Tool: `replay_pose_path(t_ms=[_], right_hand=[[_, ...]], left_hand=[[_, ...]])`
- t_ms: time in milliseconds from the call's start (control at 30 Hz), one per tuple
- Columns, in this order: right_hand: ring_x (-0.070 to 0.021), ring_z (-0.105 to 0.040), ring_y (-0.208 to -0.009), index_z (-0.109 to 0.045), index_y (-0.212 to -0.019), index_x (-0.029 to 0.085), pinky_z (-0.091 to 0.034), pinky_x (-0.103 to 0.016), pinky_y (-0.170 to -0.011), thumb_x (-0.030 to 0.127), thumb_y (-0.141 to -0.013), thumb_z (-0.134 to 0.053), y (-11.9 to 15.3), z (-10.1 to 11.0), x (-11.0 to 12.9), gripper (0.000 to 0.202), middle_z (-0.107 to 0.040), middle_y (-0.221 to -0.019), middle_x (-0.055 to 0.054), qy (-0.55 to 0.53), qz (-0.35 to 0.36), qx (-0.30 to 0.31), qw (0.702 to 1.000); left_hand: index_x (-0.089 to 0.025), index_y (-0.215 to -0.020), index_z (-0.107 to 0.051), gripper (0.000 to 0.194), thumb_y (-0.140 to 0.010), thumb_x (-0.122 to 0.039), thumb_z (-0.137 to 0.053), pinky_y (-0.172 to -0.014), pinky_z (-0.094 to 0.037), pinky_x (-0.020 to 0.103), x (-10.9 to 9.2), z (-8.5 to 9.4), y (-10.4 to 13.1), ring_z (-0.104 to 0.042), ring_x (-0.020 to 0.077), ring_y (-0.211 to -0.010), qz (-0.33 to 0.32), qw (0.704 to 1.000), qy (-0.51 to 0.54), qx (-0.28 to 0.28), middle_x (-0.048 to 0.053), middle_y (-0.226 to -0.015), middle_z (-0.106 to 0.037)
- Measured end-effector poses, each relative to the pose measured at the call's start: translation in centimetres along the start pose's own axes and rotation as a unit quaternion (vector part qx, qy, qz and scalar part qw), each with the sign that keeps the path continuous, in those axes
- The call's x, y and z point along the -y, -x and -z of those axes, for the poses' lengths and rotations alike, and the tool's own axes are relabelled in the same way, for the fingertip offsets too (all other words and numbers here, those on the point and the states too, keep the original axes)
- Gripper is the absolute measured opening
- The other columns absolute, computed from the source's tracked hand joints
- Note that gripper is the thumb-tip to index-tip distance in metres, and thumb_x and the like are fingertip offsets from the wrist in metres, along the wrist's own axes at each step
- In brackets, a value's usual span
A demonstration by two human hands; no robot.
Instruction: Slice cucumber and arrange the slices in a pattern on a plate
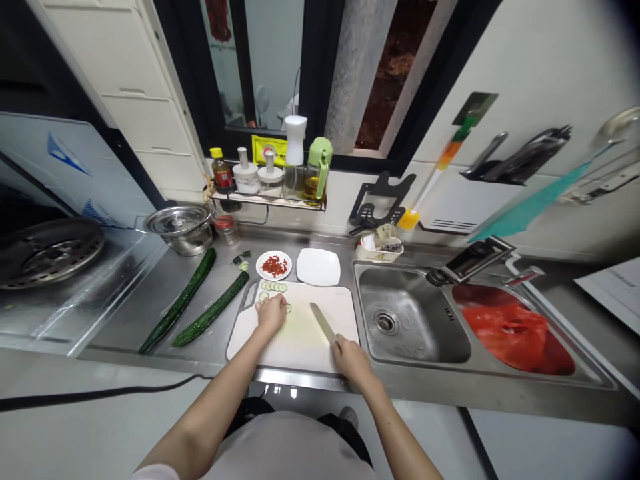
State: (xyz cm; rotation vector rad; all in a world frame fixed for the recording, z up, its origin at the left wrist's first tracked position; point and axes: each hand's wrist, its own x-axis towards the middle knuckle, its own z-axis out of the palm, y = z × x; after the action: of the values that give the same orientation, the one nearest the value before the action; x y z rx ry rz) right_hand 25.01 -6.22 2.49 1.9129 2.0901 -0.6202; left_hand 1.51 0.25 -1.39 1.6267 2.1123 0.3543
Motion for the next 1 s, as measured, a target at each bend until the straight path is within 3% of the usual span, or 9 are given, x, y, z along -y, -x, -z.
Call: replay_pose_path(t_ms=[167, 400, 867, 1000], right_hand=[[-0.0224, -0.064, -0.097, -0.057, -0.111, 0.02, -0.039, -0.028, -0.071, 0.032, -0.097, -0.033, 0.0, 0.0, 0.2, 0.031, -0.069, -0.104, -0.012, 0.005, -0.001, 0.012, 1.0], [-0.0222, -0.064, -0.098, -0.057, -0.113, 0.02, -0.04, -0.028, -0.074, 0.032, -0.097, -0.032, -0.1, -0.1, 0.2, 0.032, -0.069, -0.105, -0.013, 0.005, -0.003, 0.012, 1.0], [-0.0219, -0.065, -0.095, -0.058, -0.109, 0.02, -0.04, -0.028, -0.07, 0.031, -0.096, -0.032, -0.2, -0.2, 0.2, 0.031, -0.07, -0.102, -0.011, -0.001, -0.003, 0.006, 1.0], [-0.0217, -0.065, -0.096, -0.058, -0.109, 0.02, -0.04, -0.027, -0.071, 0.031, -0.096, -0.032, -0.2, -0.3, 0.2, 0.031, -0.069, -0.103, -0.011, -0.004, -0.006, 0.005, 1.0]], left_hand=[[-0.026, -0.092, -0.063, 0.014, -0.082, -0.024, -0.052, -0.086, -0.031, 0.037, 2.4, 0.1, 1.2, -0.061, 0.0206, -0.095, 0.061, 0.995, 0.075, -0.018, 0.001, -0.091, -0.072], [-0.026, -0.092, -0.063, 0.015, -0.083, -0.028, -0.052, -0.086, -0.033, 0.04, 5.3, 1.7, -0.4, -0.063, 0.022, -0.094, 0.14, 0.983, 0.089, -0.081, 0.001, -0.094, -0.072], [-0.027, -0.086, -0.066, 0.017, -0.082, -0.024, -0.049, -0.091, -0.032, 0.043, 5.9, 2.1, -2.1, -0.061, 0.026, -0.099, 0.135, 0.988, 0.033, -0.066, 0.003, -0.09, -0.071], [-0.027, -0.089, -0.067, 0.02, -0.081, -0.023, -0.049, -0.09, -0.031, 0.046, 5.7, 2.0, -2.1, -0.056, 0.0288, -0.105, 0.125, 0.989, 0.008, -0.079, 0.005, -0.098, -0.07]])
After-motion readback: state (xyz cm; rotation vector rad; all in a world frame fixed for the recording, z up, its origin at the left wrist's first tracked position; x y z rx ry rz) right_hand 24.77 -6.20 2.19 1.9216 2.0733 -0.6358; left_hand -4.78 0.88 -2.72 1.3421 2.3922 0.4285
